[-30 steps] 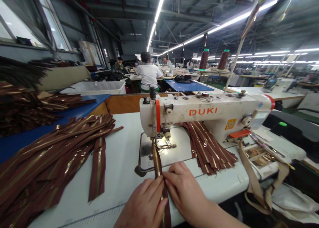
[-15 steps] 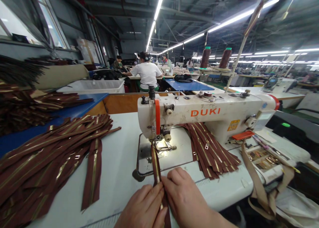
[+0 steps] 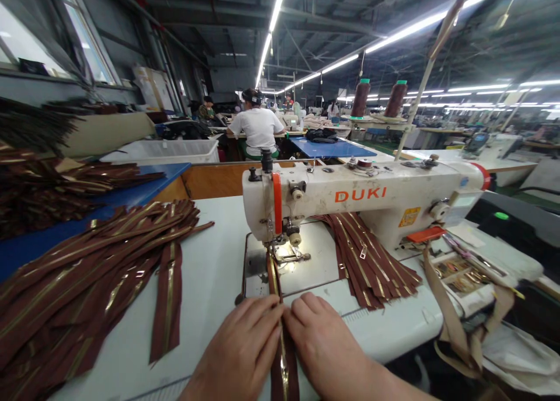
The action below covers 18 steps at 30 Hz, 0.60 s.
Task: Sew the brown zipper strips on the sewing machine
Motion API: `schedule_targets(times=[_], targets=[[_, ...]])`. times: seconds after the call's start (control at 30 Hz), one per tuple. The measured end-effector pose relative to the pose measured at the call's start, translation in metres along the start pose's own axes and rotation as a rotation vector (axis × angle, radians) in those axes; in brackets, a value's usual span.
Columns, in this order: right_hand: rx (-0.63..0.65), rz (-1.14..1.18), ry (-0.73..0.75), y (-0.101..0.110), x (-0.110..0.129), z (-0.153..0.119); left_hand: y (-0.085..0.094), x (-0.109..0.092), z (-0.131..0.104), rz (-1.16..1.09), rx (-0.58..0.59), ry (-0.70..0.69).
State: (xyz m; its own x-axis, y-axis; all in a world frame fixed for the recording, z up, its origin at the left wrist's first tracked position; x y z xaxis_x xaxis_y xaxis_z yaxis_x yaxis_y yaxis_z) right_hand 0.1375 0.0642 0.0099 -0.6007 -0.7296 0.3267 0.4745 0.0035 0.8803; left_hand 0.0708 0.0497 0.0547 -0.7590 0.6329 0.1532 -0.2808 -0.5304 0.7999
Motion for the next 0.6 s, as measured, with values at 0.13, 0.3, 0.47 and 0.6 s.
schedule_targets(times=[0.13, 0.3, 0.47, 0.6], targets=[[0.017, -0.038, 0.022, 0.005, 0.005, 0.002, -0.010, 0.006, 0.009, -0.009, 0.054, -0.043], [0.031, 0.015, 0.014, 0.013, 0.001, 0.001, -0.012, 0.007, 0.007, -0.024, 0.073, -0.067], [0.018, 0.116, -0.041, 0.025, -0.011, -0.005, -0.012, 0.007, 0.006, -0.031, 0.093, -0.063], [0.040, 0.121, 0.019, 0.030, -0.005, -0.004, -0.014, 0.008, 0.006, -0.053, 0.090, -0.035]])
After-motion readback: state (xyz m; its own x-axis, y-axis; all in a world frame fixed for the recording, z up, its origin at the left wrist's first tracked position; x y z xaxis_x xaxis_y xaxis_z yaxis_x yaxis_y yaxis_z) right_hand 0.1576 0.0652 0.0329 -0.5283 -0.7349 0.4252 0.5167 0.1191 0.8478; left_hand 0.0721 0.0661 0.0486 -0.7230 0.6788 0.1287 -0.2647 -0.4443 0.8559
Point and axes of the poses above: each hand's wrist, its own z-axis towards the middle knuckle, its own y-axis out of the back of the hand, x = y × z, the point moved 9 cm from there along z, towards the middle knuckle, and after that the axes turned 13 degrees about z, right-handed, at the moved point
